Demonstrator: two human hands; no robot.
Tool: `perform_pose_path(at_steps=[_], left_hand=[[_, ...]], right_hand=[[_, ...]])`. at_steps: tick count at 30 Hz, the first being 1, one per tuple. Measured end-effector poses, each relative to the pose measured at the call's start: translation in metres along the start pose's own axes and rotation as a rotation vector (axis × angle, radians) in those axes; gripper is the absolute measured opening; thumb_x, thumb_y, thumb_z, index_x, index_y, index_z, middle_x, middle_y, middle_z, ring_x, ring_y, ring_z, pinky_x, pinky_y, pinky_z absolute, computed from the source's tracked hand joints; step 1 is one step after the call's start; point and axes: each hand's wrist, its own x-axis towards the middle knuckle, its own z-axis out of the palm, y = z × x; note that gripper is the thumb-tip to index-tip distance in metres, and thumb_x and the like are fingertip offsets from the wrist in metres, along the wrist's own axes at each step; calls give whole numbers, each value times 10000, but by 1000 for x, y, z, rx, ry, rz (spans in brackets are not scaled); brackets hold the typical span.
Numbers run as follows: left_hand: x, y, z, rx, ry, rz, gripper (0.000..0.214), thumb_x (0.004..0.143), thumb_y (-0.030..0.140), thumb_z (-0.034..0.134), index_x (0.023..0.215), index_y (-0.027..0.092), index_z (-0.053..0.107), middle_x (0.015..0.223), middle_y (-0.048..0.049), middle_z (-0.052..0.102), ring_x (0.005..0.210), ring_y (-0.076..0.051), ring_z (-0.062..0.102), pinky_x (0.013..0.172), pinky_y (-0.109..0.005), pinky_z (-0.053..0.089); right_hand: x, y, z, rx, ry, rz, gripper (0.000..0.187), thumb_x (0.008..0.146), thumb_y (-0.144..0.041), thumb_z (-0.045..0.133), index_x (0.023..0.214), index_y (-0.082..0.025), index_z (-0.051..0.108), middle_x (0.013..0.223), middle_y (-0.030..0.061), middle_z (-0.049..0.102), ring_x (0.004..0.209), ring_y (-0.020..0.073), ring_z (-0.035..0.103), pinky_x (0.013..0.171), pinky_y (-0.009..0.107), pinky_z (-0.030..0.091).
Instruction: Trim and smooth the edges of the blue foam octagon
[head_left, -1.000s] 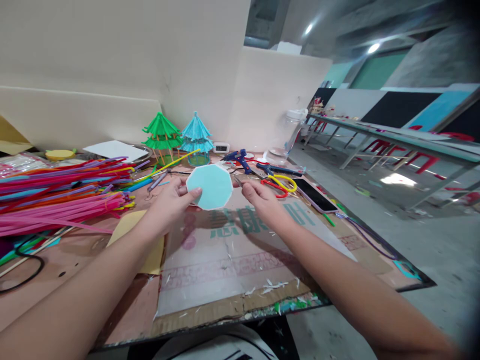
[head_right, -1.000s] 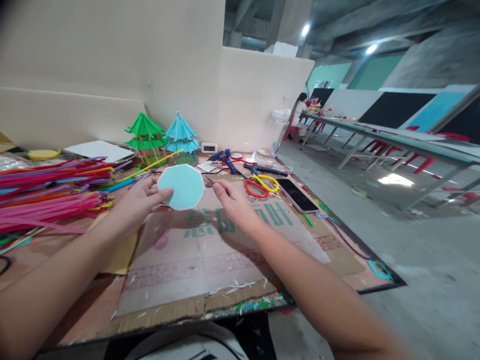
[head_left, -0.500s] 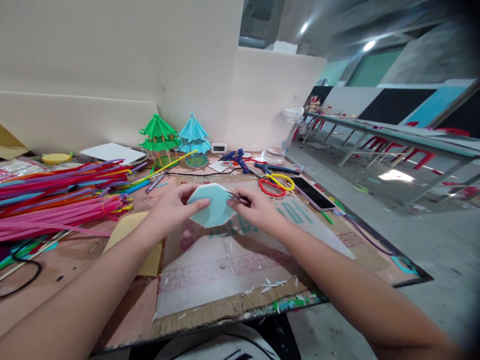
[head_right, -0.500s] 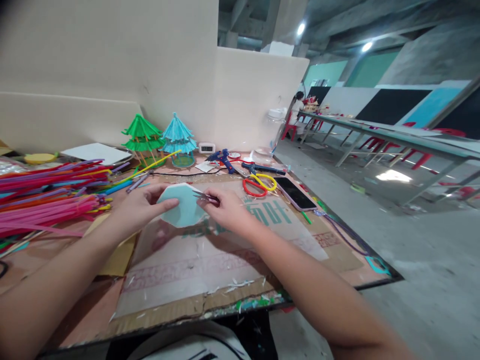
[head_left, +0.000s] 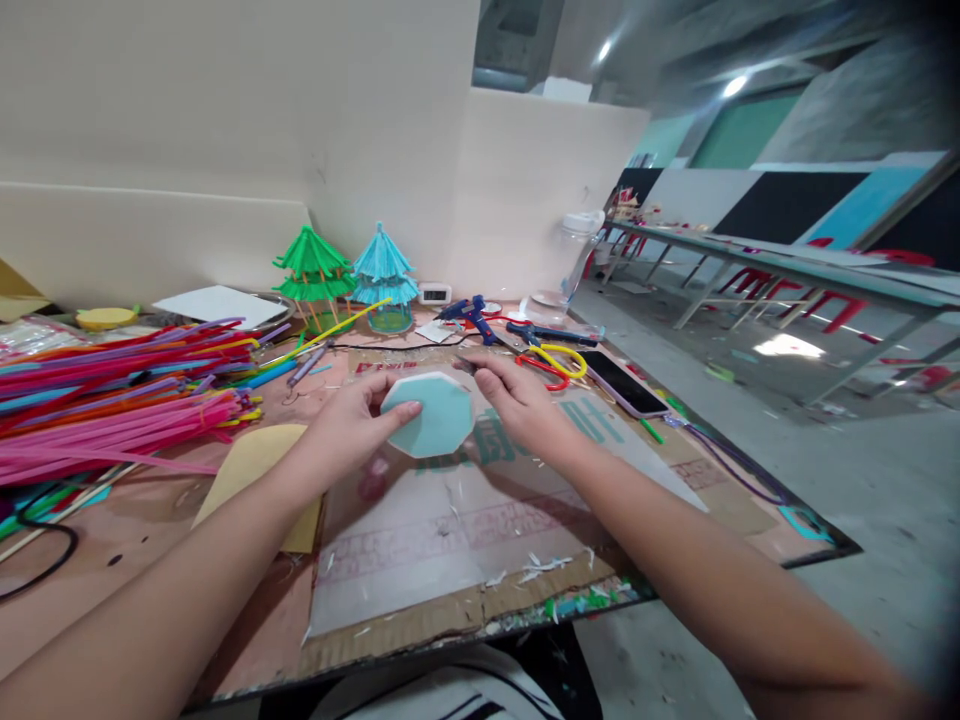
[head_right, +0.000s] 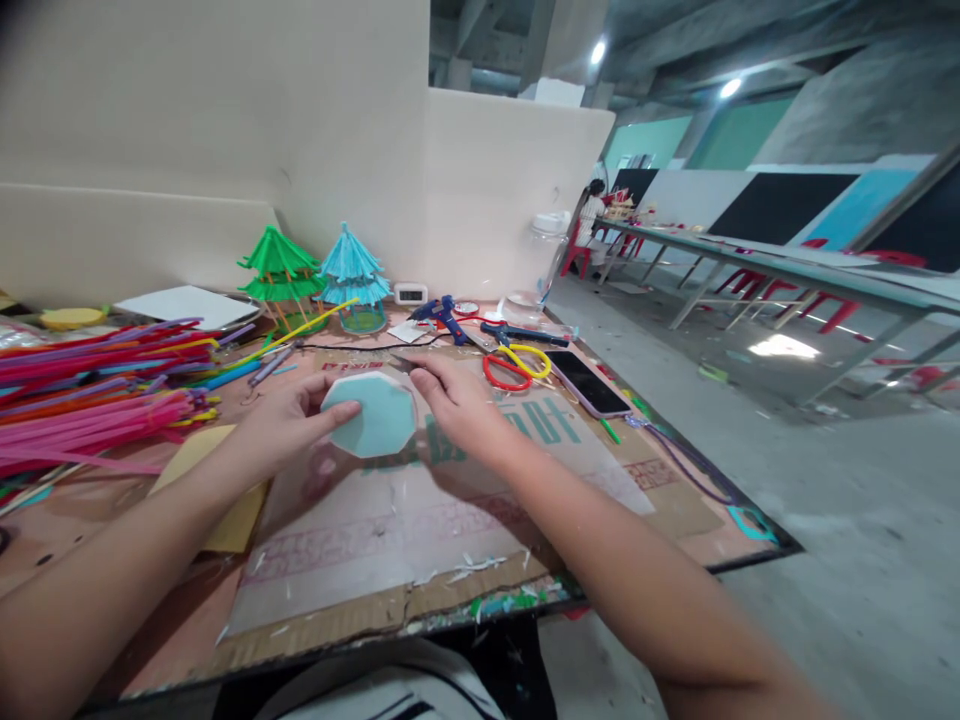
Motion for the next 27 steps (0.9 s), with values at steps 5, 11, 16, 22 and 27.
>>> perform_pose_path(at_steps=[5, 11, 16, 22, 27], left_hand=[[-1, 5, 2, 68, 80, 108, 249, 840, 415, 633, 902, 175, 611, 769, 3, 617, 679, -152, 586, 586, -244, 435], [-3, 8, 4, 184, 136, 153, 145, 842, 336, 597, 839, 191, 596, 732, 13, 601, 665, -155, 560, 593, -255, 402], [-5, 6, 4, 287, 158, 179, 107, 856, 305, 578, 861, 203, 611, 740, 17, 622, 674, -159, 567, 620, -265, 398], [-6, 8, 3, 342, 182, 186, 84, 857, 281, 573, 866, 208, 615, 746, 16, 634, 678, -164, 565, 616, -268, 383], [-5, 6, 4, 297, 138, 186, 114, 865, 304, 558, 858, 203, 612, 787, 0, 647, 731, -179, 592, 658, -282, 407]], right_hand=[[-1, 3, -3, -196, -37, -112, 363, 998, -396, 406, 1159, -209, 672, 1094, 89, 713, 1021, 234, 635, 875, 369, 466], [-3, -5, -3, -269, -83, -158, 396, 1010, -437, 374, 1160, -222, 671, 975, 77, 708, 913, 220, 631, 785, 333, 445], [-4, -6, -3, -302, -93, -199, 433, 1015, -460, 348, 1163, -210, 669, 939, 83, 696, 888, 220, 613, 775, 331, 423], [-5, -7, -3, -322, -71, -209, 459, 1012, -485, 339, 1173, -220, 677, 881, 74, 668, 847, 209, 595, 752, 318, 415], [-5, -6, -1, -278, -44, -175, 416, 1005, -468, 381, 1120, -229, 703, 880, 71, 682, 836, 206, 605, 744, 319, 428]])
